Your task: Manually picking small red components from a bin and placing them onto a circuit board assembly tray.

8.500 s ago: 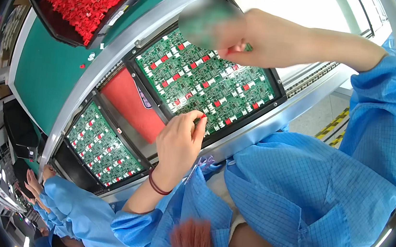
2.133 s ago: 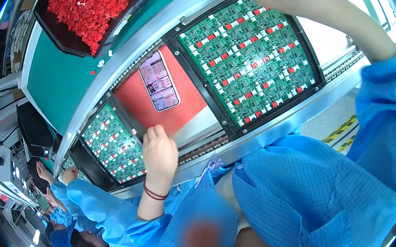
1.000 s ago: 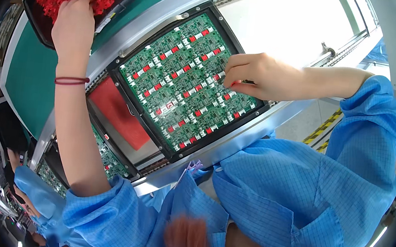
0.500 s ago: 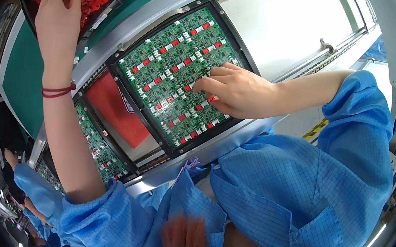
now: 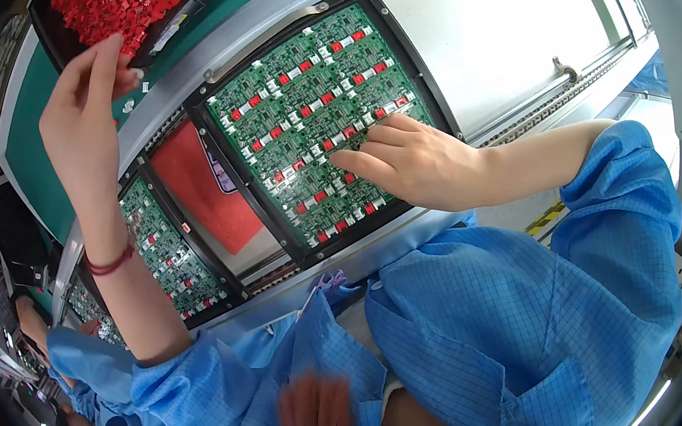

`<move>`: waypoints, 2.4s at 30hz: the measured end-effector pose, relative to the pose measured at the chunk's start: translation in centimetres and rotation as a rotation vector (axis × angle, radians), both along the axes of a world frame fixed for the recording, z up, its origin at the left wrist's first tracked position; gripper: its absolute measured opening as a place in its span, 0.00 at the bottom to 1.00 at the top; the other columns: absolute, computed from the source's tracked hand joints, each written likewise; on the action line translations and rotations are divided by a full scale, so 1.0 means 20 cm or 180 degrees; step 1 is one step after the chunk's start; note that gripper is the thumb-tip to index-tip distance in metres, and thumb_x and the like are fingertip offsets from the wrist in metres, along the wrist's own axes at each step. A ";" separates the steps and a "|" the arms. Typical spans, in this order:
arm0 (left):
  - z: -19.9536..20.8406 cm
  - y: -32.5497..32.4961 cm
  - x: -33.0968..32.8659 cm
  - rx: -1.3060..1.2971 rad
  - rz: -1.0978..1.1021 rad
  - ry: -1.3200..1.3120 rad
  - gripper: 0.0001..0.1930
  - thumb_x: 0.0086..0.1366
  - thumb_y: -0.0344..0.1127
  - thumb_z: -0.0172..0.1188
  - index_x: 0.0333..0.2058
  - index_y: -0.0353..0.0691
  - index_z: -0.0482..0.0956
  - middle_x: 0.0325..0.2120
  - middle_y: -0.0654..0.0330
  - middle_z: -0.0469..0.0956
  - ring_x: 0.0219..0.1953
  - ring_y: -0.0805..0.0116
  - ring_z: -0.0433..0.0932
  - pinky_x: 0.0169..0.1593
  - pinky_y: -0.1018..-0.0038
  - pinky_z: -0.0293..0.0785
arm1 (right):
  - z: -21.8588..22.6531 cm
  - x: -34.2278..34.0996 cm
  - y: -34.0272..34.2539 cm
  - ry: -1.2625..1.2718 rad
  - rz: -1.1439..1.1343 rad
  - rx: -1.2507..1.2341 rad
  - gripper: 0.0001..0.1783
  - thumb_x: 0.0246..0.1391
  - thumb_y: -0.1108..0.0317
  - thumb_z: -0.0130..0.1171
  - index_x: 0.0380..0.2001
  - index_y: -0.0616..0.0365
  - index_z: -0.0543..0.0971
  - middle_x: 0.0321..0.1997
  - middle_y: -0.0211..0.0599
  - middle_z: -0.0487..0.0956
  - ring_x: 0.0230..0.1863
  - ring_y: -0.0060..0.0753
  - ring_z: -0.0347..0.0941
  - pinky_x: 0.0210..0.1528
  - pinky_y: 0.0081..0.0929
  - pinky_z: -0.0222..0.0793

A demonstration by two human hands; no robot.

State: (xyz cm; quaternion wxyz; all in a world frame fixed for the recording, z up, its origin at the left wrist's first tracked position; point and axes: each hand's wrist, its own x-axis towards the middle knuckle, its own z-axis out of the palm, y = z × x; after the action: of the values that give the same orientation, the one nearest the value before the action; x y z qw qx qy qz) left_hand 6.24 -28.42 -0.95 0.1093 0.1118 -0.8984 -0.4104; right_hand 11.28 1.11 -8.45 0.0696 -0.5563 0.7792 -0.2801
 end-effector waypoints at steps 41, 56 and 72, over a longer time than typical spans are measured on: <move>-0.13 0.18 0.65 0.1443 -0.1194 -0.1513 0.09 0.59 0.21 0.55 0.39 0.32 0.77 0.34 0.60 0.74 0.34 0.74 0.76 0.38 0.83 0.71 | 0.04 -0.02 0.03 0.0094 -0.0110 0.0307 0.16 0.47 0.71 0.58 0.42 0.58 0.72 0.31 0.31 0.73 0.35 0.30 0.70 0.41 0.28 0.64; -0.17 0.54 0.66 0.1620 -0.1265 -0.1329 0.06 0.60 0.24 0.56 0.36 0.34 0.78 0.33 0.59 0.73 0.32 0.75 0.76 0.34 0.82 0.72 | 0.24 -0.82 -0.79 0.1452 0.0182 -0.0366 0.07 0.45 0.74 0.56 0.30 0.64 0.73 0.32 0.42 0.75 0.39 0.40 0.74 0.38 0.34 0.70; -0.15 0.65 0.65 0.0681 -0.1862 -0.1120 0.07 0.58 0.26 0.57 0.35 0.32 0.79 0.32 0.55 0.77 0.32 0.65 0.79 0.35 0.75 0.74 | 0.21 -0.83 -0.74 0.0879 -0.0130 -0.0078 0.08 0.46 0.73 0.55 0.32 0.64 0.74 0.31 0.42 0.76 0.38 0.39 0.75 0.38 0.33 0.70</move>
State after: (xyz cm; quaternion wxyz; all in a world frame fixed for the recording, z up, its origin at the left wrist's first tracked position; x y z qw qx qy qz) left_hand 19.15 -15.36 -4.01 -0.1815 -0.0704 -0.8494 -0.4905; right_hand -5.35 -13.59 -4.21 -0.0509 -0.5744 0.7891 -0.2117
